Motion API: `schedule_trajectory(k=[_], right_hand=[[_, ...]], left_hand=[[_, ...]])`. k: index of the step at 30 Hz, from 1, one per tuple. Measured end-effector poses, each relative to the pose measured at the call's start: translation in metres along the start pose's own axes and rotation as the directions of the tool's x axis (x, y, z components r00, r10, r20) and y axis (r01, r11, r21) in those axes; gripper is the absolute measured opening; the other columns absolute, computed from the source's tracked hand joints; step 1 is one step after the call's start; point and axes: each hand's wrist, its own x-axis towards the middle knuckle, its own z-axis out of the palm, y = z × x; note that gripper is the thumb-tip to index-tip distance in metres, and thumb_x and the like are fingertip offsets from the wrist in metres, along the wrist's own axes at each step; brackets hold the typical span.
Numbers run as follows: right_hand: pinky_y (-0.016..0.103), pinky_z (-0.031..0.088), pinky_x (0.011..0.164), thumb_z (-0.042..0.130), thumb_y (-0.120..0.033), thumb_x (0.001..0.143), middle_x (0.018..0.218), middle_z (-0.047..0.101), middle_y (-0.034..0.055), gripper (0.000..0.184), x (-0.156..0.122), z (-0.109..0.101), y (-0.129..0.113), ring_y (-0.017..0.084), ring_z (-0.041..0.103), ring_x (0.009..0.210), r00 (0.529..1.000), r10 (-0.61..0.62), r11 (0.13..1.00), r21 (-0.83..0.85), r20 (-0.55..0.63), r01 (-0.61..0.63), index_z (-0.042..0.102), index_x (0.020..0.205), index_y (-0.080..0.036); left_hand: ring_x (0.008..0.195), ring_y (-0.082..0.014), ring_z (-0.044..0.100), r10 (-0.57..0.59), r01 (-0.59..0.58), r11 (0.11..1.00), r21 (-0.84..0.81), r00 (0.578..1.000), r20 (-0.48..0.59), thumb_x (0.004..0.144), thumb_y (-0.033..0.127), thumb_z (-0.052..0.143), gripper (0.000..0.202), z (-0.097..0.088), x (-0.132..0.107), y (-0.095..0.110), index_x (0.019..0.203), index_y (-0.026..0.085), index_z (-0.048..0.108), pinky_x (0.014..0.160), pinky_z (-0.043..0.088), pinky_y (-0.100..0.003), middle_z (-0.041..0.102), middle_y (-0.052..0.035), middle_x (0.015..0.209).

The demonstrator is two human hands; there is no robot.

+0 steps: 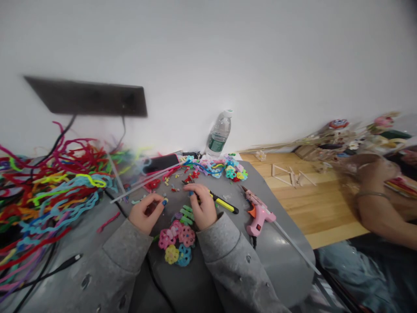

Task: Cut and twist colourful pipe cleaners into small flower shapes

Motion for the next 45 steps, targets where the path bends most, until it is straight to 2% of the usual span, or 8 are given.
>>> schedule_trajectory(k=[2, 6, 10, 15, 24, 31, 39, 45], right_hand=[[0.044, 0.036, 0.095, 0.042, -0.011, 0.079, 0.105, 0.067, 0.0073, 0.028, -0.001, 0.003, -0.002, 0.023, 0.053, 0.106, 0.993, -0.002, 0.991, -0.132, 0.121, 0.018, 0.066, 0.091, -0.02], [0.059, 0.016, 0.104, 0.044, -0.009, 0.077, 0.12, 0.062, 0.002, 0.034, -0.002, 0.005, -0.01, 0.027, 0.041, 0.124, 0.948, 0.144, 0.933, -0.358, 0.284, -0.035, 0.065, 0.099, -0.025], [0.064, 0.007, 0.105, 0.043, -0.009, 0.079, 0.127, 0.058, 0.0011, 0.038, -0.002, 0.005, -0.015, 0.028, 0.035, 0.129, 0.92, 0.186, 0.899, -0.437, 0.344, -0.018, 0.062, 0.107, -0.025], [0.065, 0.004, 0.104, 0.043, -0.008, 0.078, 0.124, 0.06, 0.0012, 0.04, -0.002, 0.006, -0.016, 0.028, 0.036, 0.128, 0.918, 0.19, 0.893, -0.451, 0.347, -0.015, 0.061, 0.11, -0.024], [0.061, 0.006, 0.106, 0.04, -0.006, 0.076, 0.118, 0.063, 0.003, 0.044, -0.004, 0.005, -0.005, 0.025, 0.045, 0.12, 0.972, 0.095, 0.972, -0.229, 0.213, -0.045, 0.063, 0.108, -0.026], [0.044, 0.033, 0.1, 0.035, -0.02, 0.088, 0.115, 0.064, 0.0079, 0.035, 0.0, 0.0, -0.012, 0.022, 0.051, 0.113, 0.945, -0.219, 0.97, 0.155, 0.243, 0.185, 0.063, 0.109, -0.021], [0.043, 0.039, 0.095, 0.03, -0.032, 0.094, 0.113, 0.062, 0.0108, 0.038, 0.0, -0.002, -0.019, 0.022, 0.054, 0.107, 0.906, -0.288, 0.949, 0.217, 0.31, 0.227, 0.062, 0.111, -0.02], [0.044, 0.038, 0.096, 0.029, -0.031, 0.094, 0.114, 0.061, 0.0103, 0.038, 0.0, -0.003, -0.019, 0.023, 0.053, 0.108, 0.893, -0.299, 0.948, 0.21, 0.336, 0.239, 0.061, 0.113, -0.021]], left_hand=[[0.054, -0.013, 0.055, -0.009, 0.008, 0.998, 0.063, 1.0, 0.014, 0.078, 0.034, 0.052, 0.021, -0.004, 0.002, -0.004, 0.076, 0.017, 0.064, 0.051, 0.041, -0.022, 0.062, -0.0009, 0.064], [0.057, -0.0156, 0.06, -0.037, 0.023, 0.99, 0.137, 0.994, 0.103, 0.077, 0.036, 0.053, 0.025, -0.01, 0.006, -0.01, 0.083, 0.015, 0.066, 0.053, 0.046, -0.024, 0.068, -0.0044, 0.07], [0.053, -0.0158, 0.059, -0.028, 0.021, 0.986, 0.165, 0.999, 0.038, 0.077, 0.037, 0.051, 0.029, -0.008, 0.005, -0.011, 0.081, 0.014, 0.066, 0.051, 0.046, -0.025, 0.067, -0.0049, 0.066], [0.058, -0.0158, 0.062, -0.026, 0.006, 0.989, 0.149, 0.991, 0.13, 0.078, 0.036, 0.052, 0.028, -0.007, 0.005, -0.014, 0.084, 0.013, 0.066, 0.055, 0.049, -0.025, 0.068, -0.0054, 0.07], [0.057, -0.0157, 0.061, -0.027, 0.001, 0.985, 0.175, 0.989, 0.148, 0.08, 0.038, 0.05, 0.027, -0.007, 0.005, -0.018, 0.082, 0.015, 0.064, 0.054, 0.047, -0.024, 0.067, -0.004, 0.068], [0.057, -0.0176, 0.062, -0.063, 0.046, 0.989, 0.141, 0.991, 0.115, 0.078, 0.039, 0.05, 0.029, -0.01, 0.007, -0.016, 0.082, 0.015, 0.065, 0.055, 0.047, -0.026, 0.067, -0.0037, 0.063], [0.056, -0.0164, 0.059, -0.04, 0.043, 0.997, 0.071, 0.998, -0.049, 0.077, 0.039, 0.051, 0.027, -0.002, 0.002, -0.007, 0.077, 0.016, 0.065, 0.055, 0.046, -0.026, 0.064, -0.0022, 0.06], [0.055, -0.0154, 0.057, -0.026, 0.028, 0.998, 0.06, 0.999, -0.043, 0.077, 0.038, 0.051, 0.026, -0.001, 0.001, -0.003, 0.077, 0.017, 0.065, 0.054, 0.044, -0.025, 0.062, -0.0013, 0.059]])
